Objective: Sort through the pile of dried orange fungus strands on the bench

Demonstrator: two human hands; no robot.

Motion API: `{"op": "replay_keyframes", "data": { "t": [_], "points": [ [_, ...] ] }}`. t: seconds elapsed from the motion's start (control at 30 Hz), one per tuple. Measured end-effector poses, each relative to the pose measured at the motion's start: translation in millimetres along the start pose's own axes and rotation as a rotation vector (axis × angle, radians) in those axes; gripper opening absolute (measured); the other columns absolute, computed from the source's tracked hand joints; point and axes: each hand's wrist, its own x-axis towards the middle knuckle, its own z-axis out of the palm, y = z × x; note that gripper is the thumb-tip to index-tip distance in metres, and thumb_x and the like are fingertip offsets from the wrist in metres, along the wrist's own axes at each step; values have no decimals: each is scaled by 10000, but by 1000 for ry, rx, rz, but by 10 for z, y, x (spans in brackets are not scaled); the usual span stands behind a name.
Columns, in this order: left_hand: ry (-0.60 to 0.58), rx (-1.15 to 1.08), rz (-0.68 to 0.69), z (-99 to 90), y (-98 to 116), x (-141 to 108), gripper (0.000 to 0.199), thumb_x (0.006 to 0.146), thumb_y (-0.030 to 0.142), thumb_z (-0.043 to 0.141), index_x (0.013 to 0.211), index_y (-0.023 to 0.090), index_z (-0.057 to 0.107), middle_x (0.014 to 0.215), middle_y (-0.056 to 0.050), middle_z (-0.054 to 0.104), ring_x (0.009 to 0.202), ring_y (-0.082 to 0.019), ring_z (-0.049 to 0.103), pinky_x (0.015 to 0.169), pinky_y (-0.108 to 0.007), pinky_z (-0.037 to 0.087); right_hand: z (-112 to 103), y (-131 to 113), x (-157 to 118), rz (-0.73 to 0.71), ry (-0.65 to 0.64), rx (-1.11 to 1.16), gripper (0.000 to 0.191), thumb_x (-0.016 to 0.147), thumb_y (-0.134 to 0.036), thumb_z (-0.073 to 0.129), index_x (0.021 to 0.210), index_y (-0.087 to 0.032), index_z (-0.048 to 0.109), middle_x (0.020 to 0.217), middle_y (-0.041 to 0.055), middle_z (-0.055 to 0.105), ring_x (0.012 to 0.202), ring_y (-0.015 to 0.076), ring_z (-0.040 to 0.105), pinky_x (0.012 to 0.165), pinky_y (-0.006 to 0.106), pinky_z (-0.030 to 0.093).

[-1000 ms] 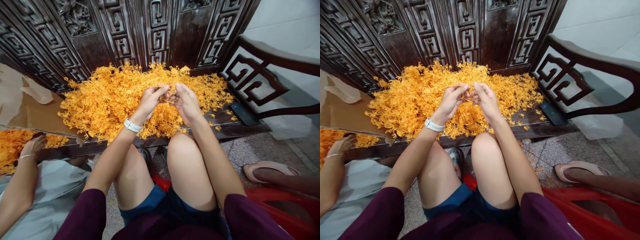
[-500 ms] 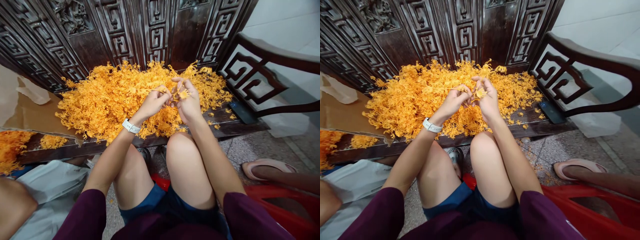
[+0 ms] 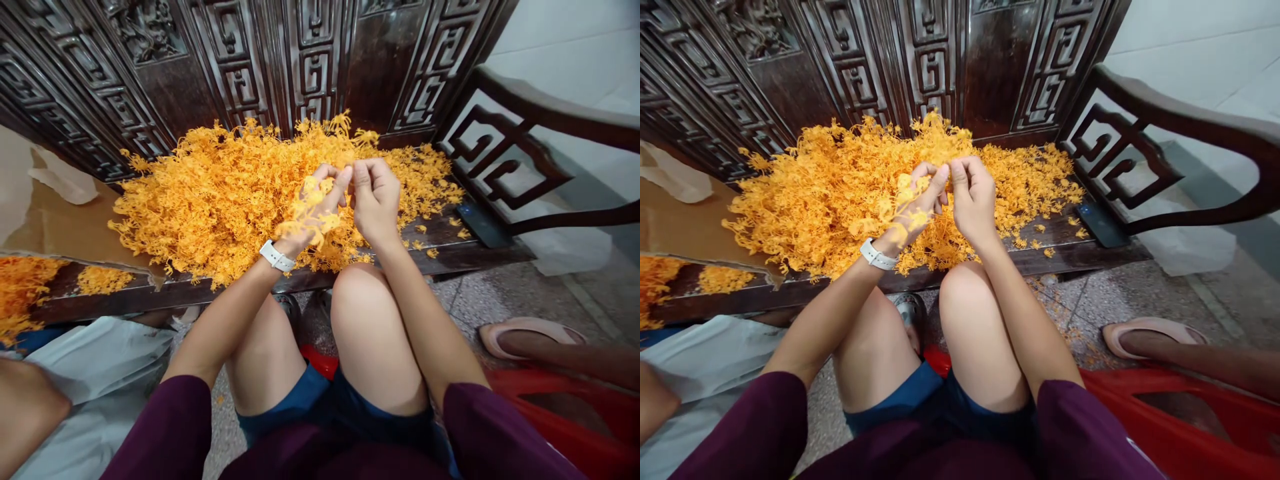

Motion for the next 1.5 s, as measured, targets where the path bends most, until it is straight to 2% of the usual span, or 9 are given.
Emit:
{"op": "replay_keyframes", "data": {
  "t": [0.2,0.3,0.47,0.67,0.93,1.07,1.17,1.3,1.5],
  "points": [
    [-16,-193,-151,-51,-34,84,255,1095,411,522,931,219,560,720,38,556,545,-63,538,573,-230,414,36,21,17,49,-69,111,444,992,-694,617,895,-261,603,768,-11,520,568,105,451,469,265,357],
    [-66,-191,-226,-57,6,66,340,1064,546,545,966,223,591,703,38,559,505,-65,542,535,-228,405,33,-46,11,-1,-111,71,451,1010,-680,598,890,-246,633,796,-2,554,583,106,470,493,275,392],
    [-37,-185,-125,-63,-42,91,400,997,600,661,884,235,546,669,32,540,545,-72,476,494,-226,326,1,-91,-1,-29,-200,26,447,983,-682,644,908,-241,669,781,9,582,669,140,531,554,291,443],
    [30,-207,60,-97,-94,133,205,1042,438,647,976,249,603,904,2,689,591,-74,473,518,-264,299,23,-52,-7,230,-236,194,407,907,-676,752,928,-294,615,734,0,560,645,167,533,502,301,428],
    [66,-229,-184,-32,-105,95,327,1098,544,483,995,253,592,614,66,482,462,-65,365,480,-248,310,22,-94,28,402,-280,424,490,855,-628,841,818,-255,526,704,-39,527,549,84,455,442,230,383],
    [68,-391,-184,-47,-98,119,249,1129,352,436,946,233,555,605,69,410,444,-54,299,456,-222,293,-24,-150,46,441,-269,484,449,870,-554,855,803,-252,529,731,-31,540,557,85,407,433,229,371],
    [145,-356,-149,-237,-36,229,292,1139,271,374,913,229,554,592,59,336,466,-62,311,492,-204,343,-61,-233,52,390,-219,492,406,937,-552,774,800,-266,520,705,-25,515,565,112,393,452,254,416],
    [190,-222,-86,-588,-24,395,363,1120,533,412,993,280,638,569,46,384,489,-95,381,492,-241,363,-102,-325,20,373,-236,455,388,917,-605,777,848,-278,578,684,-28,484,551,119,369,445,268,416],
    [148,-94,-103,-696,-199,407,504,996,772,486,1080,316,683,628,30,550,511,-102,426,508,-290,347,-133,-250,-43,449,-600,484,359,860,-528,878,962,-205,758,675,-38,498,537,68,349,461,239,390]
  ]
}}
